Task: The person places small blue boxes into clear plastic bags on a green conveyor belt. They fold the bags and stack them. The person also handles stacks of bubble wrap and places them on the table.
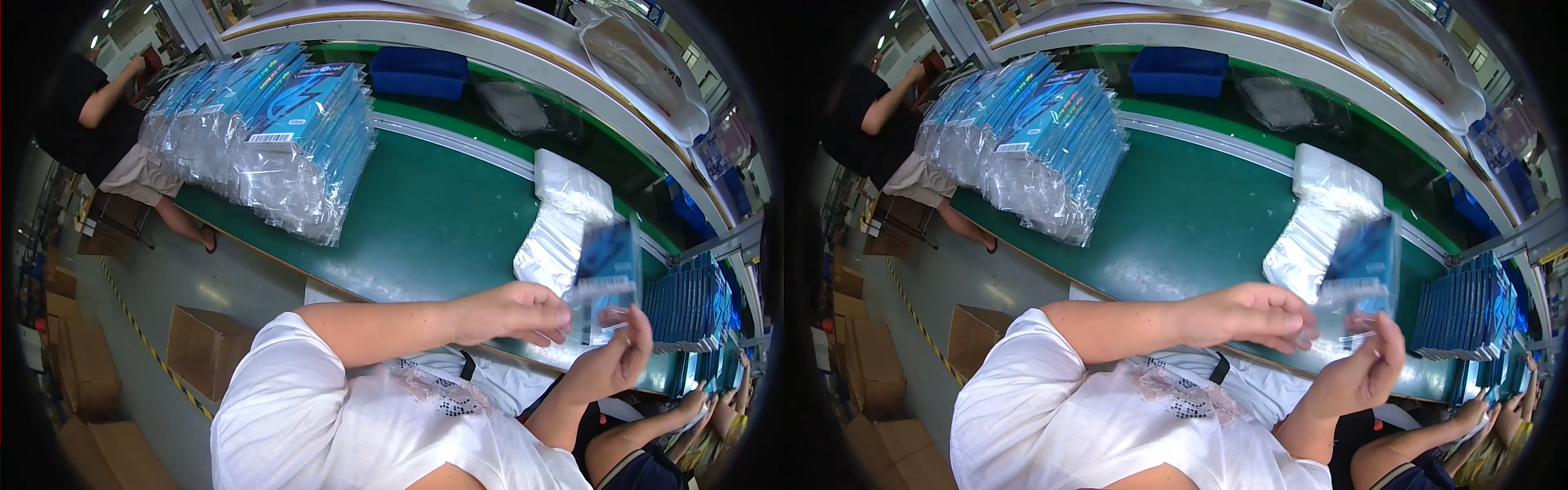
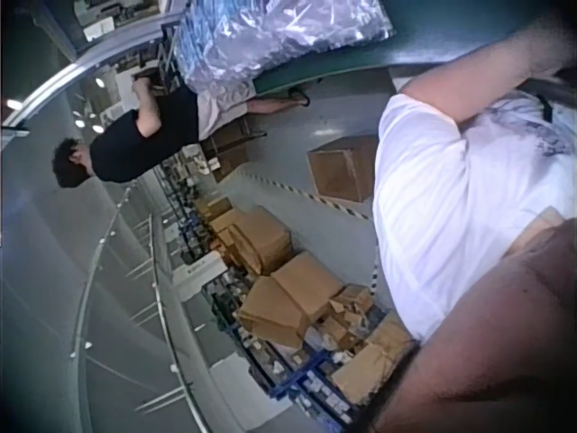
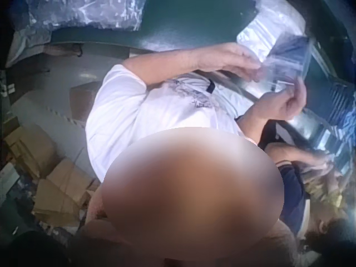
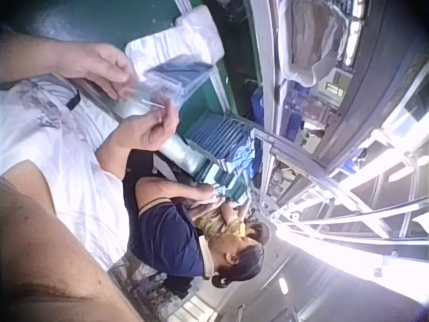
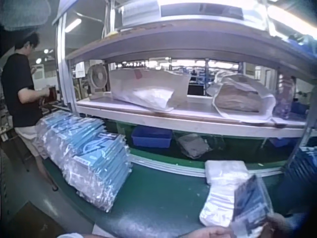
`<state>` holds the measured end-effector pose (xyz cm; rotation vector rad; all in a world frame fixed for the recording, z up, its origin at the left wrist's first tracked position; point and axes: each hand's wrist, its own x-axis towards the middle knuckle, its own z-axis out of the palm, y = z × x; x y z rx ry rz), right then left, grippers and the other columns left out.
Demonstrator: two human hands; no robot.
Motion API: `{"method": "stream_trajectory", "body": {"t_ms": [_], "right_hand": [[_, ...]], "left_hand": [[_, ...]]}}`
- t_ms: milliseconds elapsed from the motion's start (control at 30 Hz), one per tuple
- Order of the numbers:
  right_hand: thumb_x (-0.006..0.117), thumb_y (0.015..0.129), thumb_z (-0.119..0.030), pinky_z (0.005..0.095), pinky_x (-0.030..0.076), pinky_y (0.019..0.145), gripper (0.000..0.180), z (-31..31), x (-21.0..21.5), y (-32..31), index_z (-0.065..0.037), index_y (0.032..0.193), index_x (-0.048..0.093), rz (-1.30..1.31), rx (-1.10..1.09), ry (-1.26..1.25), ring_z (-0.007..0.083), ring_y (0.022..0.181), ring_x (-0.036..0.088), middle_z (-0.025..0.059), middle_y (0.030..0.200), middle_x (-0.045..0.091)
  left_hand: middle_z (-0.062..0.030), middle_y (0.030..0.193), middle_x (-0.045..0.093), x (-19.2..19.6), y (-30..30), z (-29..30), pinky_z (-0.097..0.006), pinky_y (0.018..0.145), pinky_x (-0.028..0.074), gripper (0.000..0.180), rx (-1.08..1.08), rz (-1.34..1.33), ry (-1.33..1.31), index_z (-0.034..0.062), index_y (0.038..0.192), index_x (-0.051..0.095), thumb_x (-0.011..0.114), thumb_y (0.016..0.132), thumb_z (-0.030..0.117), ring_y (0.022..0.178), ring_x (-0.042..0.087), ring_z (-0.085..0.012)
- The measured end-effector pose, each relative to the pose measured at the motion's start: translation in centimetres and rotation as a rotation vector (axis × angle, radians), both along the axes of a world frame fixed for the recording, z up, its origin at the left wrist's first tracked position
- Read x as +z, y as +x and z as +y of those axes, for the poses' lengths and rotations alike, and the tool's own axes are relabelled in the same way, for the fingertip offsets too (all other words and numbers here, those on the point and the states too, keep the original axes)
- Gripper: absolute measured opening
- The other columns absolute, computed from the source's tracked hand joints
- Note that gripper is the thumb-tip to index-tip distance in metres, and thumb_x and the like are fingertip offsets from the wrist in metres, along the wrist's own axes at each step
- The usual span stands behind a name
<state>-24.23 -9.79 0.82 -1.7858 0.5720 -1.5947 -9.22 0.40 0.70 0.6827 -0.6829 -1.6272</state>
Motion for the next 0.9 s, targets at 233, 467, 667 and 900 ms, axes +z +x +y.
{"method": "stream_trajectory", "body": {"t_ms": [233, 467, 667, 900], "right_hand": [[0.049, 0.080, 0.008, 0.0297, 0.045, 0.070, 0.019, 3.6, 2.6, 3.0, 0.001, 0.094, 0.059, 0.349, 0.556, -0.048, 0.0204, 0.077, 0.057, 0.0124, 0.084, 0.060], [0.070, 0.071, -0.008, 0.0363, 0.050, 0.068, 0.043, 2.6, 3.6, 3.7, 0.005, 0.111, 0.060, 0.198, 1.040, -0.169, 0.0299, 0.075, 0.063, 0.0168, 0.095, 0.065], [0.066, 0.076, -0.006, 0.0301, 0.052, 0.071, 0.042, 0.1, 1.0, 1.6, 0.007, 0.115, 0.058, 0.302, 0.834, 0.093, 0.0228, 0.080, 0.065, 0.0194, 0.094, 0.066], [0.060, 0.082, -0.004, 0.0290, 0.051, 0.072, 0.029, -1.4, -0.8, 0.2, 0.007, 0.108, 0.062, 0.328, 0.690, 0.241, 0.0215, 0.081, 0.065, 0.0177, 0.092, 0.066]], "left_hand": [[-0.0106, 0.119, 0.053, -0.5, 1.4, 0.6, -0.033, 0.088, 0.046, 0.047, -0.001, 0.152, 0.097, 0.0031, 0.124, 0.049, 0.049, 0.095, 0.040, 0.108, 0.053, -0.0178], [-0.0096, 0.112, 0.058, 5.1, 3.8, 4.3, -0.029, 0.089, 0.045, 0.047, 0.634, -0.143, -0.051, -0.0010, 0.122, 0.050, 0.055, 0.076, -0.003, 0.101, 0.057, -0.0163], [-0.0094, 0.112, 0.058, 11.3, 10.7, 10.2, -0.029, 0.093, 0.041, 0.044, 1.538, -1.310, -0.294, -0.0025, 0.111, 0.059, 0.050, 0.068, -0.006, 0.105, 0.053, -0.0169], [-0.0179, 0.126, 0.053, 9.2, 14.8, 12.0, -0.037, 0.107, 0.027, 0.041, 1.197, -2.197, 0.281, -0.0009, 0.121, 0.055, 0.053, 0.083, 0.011, 0.121, 0.048, -0.0317]]}}
